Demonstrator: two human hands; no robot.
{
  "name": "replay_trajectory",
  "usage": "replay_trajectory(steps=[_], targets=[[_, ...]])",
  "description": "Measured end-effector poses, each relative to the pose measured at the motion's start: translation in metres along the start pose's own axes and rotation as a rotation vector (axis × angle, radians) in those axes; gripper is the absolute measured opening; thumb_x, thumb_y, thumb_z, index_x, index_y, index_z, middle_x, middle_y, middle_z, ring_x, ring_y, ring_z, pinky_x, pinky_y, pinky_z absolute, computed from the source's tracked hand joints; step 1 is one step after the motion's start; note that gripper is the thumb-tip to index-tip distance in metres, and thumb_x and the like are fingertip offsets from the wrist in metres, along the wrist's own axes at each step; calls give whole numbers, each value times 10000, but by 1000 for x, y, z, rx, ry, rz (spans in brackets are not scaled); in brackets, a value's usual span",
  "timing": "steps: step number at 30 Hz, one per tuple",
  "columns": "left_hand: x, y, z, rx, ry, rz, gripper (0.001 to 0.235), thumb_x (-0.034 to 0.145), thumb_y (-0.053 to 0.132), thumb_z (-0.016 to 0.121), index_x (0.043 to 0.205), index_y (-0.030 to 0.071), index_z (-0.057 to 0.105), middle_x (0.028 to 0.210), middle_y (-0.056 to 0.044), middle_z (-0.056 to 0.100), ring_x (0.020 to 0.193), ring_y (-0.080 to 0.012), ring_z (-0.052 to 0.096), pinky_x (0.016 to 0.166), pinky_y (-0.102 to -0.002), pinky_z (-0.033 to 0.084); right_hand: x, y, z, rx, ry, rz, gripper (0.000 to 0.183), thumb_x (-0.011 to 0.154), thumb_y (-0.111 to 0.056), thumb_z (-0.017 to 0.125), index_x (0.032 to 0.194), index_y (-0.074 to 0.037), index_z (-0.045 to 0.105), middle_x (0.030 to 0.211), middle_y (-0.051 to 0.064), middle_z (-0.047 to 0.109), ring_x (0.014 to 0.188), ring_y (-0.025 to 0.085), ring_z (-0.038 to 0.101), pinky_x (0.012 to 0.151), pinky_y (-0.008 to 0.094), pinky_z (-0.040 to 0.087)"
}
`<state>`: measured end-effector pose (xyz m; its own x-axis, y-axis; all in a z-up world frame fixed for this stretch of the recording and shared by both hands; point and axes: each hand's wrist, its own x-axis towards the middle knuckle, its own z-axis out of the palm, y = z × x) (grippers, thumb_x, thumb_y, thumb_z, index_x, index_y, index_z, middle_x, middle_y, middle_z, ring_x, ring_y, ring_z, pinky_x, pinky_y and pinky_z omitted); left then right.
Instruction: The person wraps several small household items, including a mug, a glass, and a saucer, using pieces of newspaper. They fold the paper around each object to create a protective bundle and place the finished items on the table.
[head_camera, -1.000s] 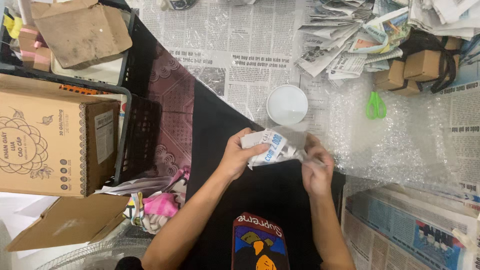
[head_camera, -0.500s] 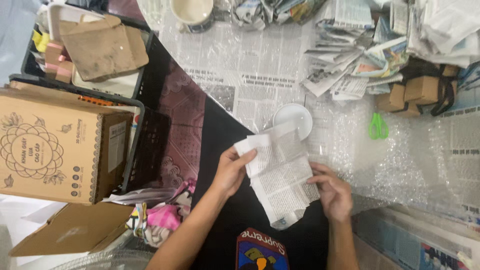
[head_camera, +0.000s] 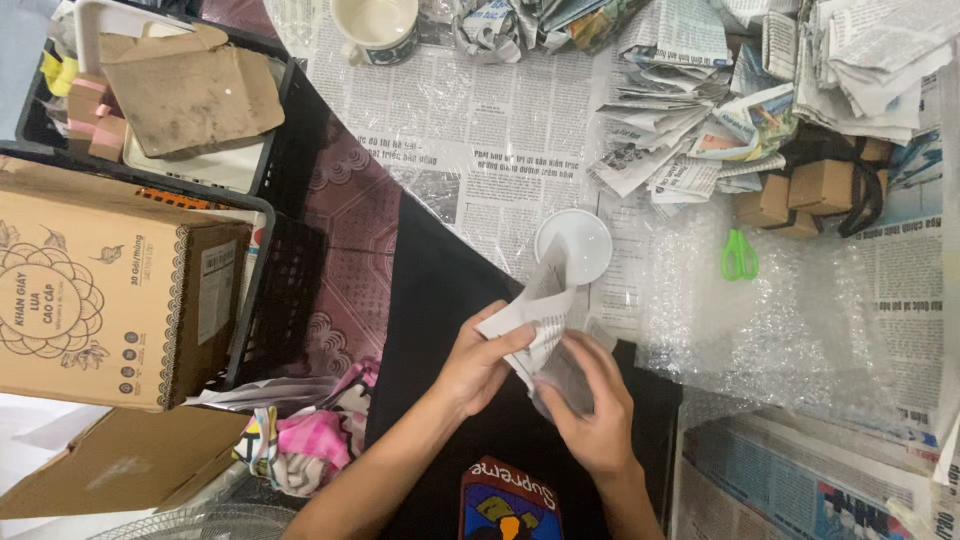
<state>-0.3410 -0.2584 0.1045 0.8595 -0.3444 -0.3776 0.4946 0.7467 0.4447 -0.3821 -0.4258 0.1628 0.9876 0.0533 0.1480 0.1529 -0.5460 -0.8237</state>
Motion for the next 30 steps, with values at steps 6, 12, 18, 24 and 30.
replay_trajectory(steps=[6,12,18,24,30], targets=[[-3,-7,1,-89,-61,-80,292,937,74,724,1200,-16,635,1130,-112,705,1072,-209,677,969,-387,558,-4,1,1,26,80,-24,356,856,-46,792,1196,11,704,1225,166,723,1145,270,716,988,374,560],[-7,-13,-3,70,-32,-67,351,934,-28,720,1275,-66,644,1181,-146,715,1082,-238,686,977,-404,553,-12,0,-4,-45,40,-20,242,902,-7,768,1137,38,730,1189,181,719,1126,293,713,985,360,549],[-11,-15,7,221,10,-28,360,911,39,719,1261,-12,653,1146,-84,728,1054,-155,693,930,-323,544,3,0,-8,-32,61,-61,187,922,22,734,1108,35,725,1172,171,715,1082,271,729,947,333,560],[-8,-30,-12,261,92,-44,281,967,120,673,1187,-52,708,1123,-90,754,1017,-140,697,899,-305,541,1,-5,-4,5,15,-24,171,945,25,722,1115,16,743,1144,146,730,1056,245,735,946,319,562],[-7,-32,-14,366,145,31,268,993,133,675,1203,-30,712,1111,-85,747,951,-117,686,822,-286,552,-8,18,0,67,66,77,170,993,-53,691,1145,0,745,1037,135,746,902,206,712,781,314,538]])
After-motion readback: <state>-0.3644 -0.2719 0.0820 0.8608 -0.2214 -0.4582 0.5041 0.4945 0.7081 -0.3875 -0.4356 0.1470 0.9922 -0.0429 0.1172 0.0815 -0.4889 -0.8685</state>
